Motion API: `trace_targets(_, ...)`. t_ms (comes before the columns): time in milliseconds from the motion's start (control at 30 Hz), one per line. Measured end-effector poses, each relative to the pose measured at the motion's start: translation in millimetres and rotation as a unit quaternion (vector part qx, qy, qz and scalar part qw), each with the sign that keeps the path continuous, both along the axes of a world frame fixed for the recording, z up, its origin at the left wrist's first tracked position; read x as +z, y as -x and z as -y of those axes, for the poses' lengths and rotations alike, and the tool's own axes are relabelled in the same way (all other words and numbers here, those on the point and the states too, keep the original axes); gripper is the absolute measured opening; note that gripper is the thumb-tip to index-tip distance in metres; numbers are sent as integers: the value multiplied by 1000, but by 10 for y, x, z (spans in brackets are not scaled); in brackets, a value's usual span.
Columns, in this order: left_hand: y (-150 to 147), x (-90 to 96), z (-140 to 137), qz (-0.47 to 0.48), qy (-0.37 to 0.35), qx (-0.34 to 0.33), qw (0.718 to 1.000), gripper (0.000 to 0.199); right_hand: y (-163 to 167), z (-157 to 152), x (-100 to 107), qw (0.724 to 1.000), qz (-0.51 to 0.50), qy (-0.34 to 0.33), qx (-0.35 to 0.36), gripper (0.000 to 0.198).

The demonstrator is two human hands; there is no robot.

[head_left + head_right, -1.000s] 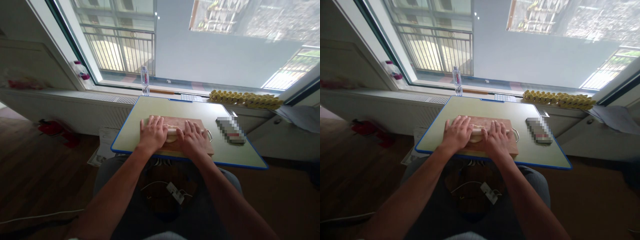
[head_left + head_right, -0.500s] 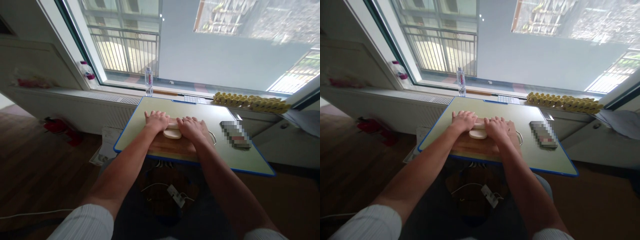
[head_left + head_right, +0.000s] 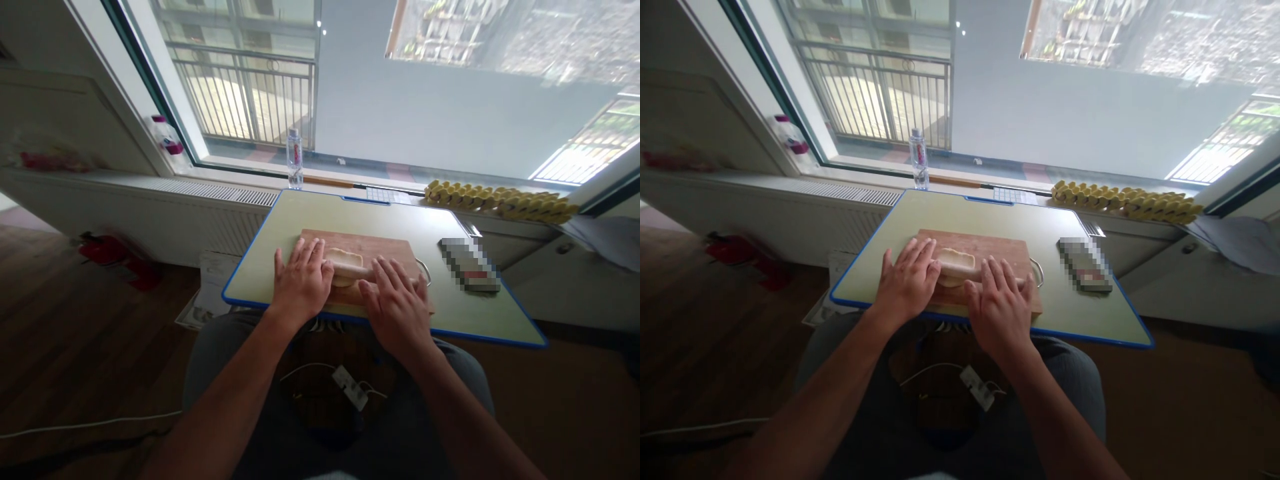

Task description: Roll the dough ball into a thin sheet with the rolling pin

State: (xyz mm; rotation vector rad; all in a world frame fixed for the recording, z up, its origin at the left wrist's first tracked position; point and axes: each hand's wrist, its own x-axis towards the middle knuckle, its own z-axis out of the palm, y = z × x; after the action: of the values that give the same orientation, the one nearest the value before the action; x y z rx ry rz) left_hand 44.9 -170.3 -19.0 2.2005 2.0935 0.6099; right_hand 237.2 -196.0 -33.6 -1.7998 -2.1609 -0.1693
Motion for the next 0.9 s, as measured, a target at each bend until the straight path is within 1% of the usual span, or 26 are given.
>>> trace_targets(33, 1, 9, -26, -2, -2, -2, 1000, 59, 7, -52, 4, 1000, 0, 3, -6, 64)
trace_targets(100, -1, 34, -175, -14, -4, -11, 1000, 57, 30, -231, 53, 1000, 3, 22, -18, 63)
trace_targets(167, -4, 63, -415, -30, 6, -23, 999, 54, 56, -445, 147, 999, 15, 46, -25, 61)
trace_targets(233, -6, 89, -669, -36, 33, -29, 998, 53, 75, -617, 257, 997, 27, 69, -25, 58)
trace_targets(300, -1, 106, -854, -34, 66, -42, 996, 54, 84, -691, 331, 996, 31, 84, -21, 56)
trace_targets(367, 21, 113, -922, -31, 86, -59, 994, 54, 82, -648, 336, 996, 25, 86, -20, 56)
trace_targets(433, 68, 111, -879, -25, 93, -79, 992, 54, 70, -506, 270, 997, 14, 71, -17, 56)
trace_targets(500, 138, 107, -772, -20, 87, -111, 990, 53, 46, -326, 170, 999, 0, 38, -4, 57)
trace_targets(600, 250, 110, -609, -5, 58, -161, 985, 49, -7, -146, 52, 999, -33, -2, 26, 47)
trace_targets(700, 319, 117, -508, 16, 39, -174, 984, 42, -81, -197, 38, 998, -56, -15, 38, 38)
trace_targets(833, 322, 119, -405, 31, 37, -161, 986, 33, -208, -437, 125, 997, -52, 7, 61, 33)
trace_targets(900, 304, 124, -356, 38, 37, -155, 986, 31, -270, -510, 173, 995, -51, 14, 81, 29)
